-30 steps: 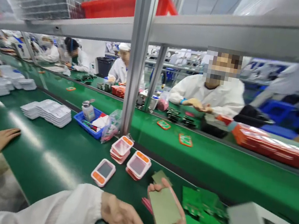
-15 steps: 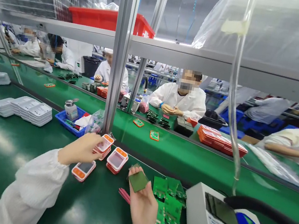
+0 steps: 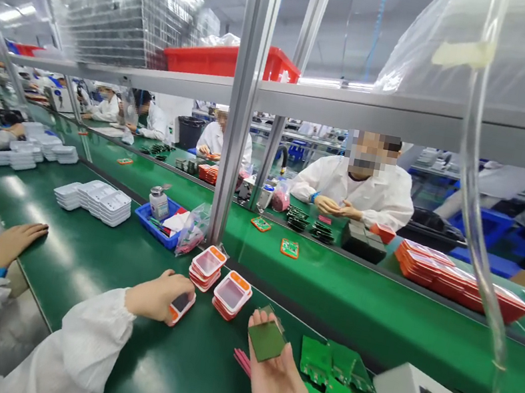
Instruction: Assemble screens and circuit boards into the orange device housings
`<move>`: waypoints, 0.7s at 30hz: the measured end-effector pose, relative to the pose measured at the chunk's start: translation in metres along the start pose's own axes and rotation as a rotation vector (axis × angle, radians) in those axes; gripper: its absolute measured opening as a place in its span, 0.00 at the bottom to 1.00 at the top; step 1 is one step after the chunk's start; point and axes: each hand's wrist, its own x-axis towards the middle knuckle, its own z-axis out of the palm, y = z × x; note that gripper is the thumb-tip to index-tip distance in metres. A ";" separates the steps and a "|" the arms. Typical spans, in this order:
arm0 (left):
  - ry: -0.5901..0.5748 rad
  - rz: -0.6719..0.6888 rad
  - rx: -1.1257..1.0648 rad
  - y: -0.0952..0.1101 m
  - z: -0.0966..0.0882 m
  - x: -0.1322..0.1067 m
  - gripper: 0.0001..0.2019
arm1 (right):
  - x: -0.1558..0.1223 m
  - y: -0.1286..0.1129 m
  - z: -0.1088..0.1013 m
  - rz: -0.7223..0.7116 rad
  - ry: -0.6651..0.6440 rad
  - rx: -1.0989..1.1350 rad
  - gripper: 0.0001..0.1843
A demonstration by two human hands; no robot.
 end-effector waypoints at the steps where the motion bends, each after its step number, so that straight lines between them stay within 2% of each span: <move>1: 0.004 0.010 -0.005 -0.001 0.001 -0.001 0.22 | 0.000 0.000 0.001 0.008 0.010 0.010 0.16; 3: 0.016 0.027 -0.012 -0.003 0.004 -0.003 0.23 | -0.001 0.001 0.001 0.028 0.007 0.028 0.16; 7: 0.014 0.036 -0.035 -0.007 0.008 -0.008 0.31 | 0.003 0.004 -0.004 0.071 -0.081 0.025 0.15; 11: 0.023 0.025 -0.081 -0.008 0.008 -0.013 0.32 | 0.010 0.009 -0.010 0.072 -0.074 0.018 0.15; 13: 0.089 0.034 -0.107 -0.005 0.005 -0.019 0.31 | 0.012 0.012 -0.009 0.060 -0.092 -0.012 0.16; 15: 0.202 0.048 -0.165 0.002 0.003 -0.028 0.31 | 0.012 0.014 -0.007 0.058 -0.150 -0.041 0.15; 18: 0.360 0.033 -0.424 0.015 0.008 -0.047 0.33 | 0.009 0.015 -0.001 0.066 -0.204 -0.019 0.12; 21: 0.393 0.099 -0.785 0.018 0.036 -0.066 0.36 | 0.002 0.015 0.006 0.083 -0.223 0.033 0.11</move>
